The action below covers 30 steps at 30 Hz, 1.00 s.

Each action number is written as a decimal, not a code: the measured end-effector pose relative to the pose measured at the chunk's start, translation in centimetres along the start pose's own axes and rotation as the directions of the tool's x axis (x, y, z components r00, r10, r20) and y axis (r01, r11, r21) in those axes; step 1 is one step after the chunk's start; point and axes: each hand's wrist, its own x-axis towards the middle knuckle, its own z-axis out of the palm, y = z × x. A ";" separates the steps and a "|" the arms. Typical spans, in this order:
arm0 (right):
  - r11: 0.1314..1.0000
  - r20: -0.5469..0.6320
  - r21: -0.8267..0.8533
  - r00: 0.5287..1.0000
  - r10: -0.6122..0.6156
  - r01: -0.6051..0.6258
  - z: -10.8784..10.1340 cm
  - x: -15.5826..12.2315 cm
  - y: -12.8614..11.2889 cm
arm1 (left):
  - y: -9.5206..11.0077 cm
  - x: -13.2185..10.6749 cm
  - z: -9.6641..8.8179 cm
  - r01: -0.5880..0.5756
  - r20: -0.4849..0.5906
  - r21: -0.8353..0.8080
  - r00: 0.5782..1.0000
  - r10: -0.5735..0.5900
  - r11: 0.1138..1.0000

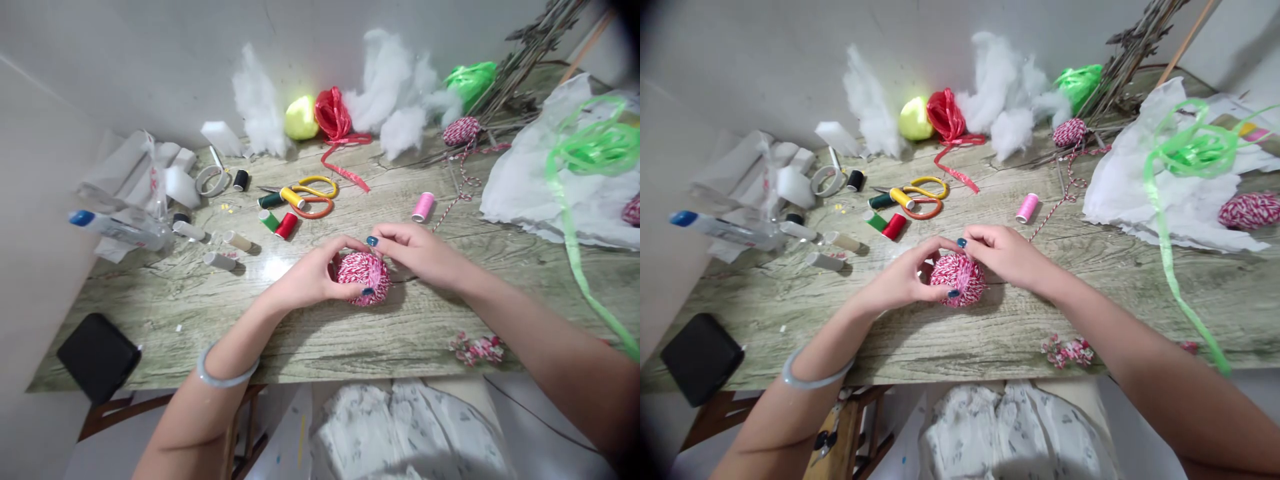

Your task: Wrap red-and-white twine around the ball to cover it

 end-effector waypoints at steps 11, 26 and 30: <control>0.971 0.070 -0.152 0.981 -0.178 0.187 0.2 -0.7 -0.7 | -0.2 0.2 -0.1 -0.061 0.006 -0.059 0.998 0.062 0.996; 0.890 0.122 -0.331 0.949 -0.290 0.314 0.6 -0.9 -0.6 | -2.7 1.6 -0.5 -0.100 -0.367 -0.325 0.930 -0.028 0.940; 0.940 0.155 -0.233 0.963 -0.219 0.251 0.7 -0.8 -0.4 | -3.0 1.7 -0.5 -0.145 -0.491 -0.446 0.865 -0.106 0.883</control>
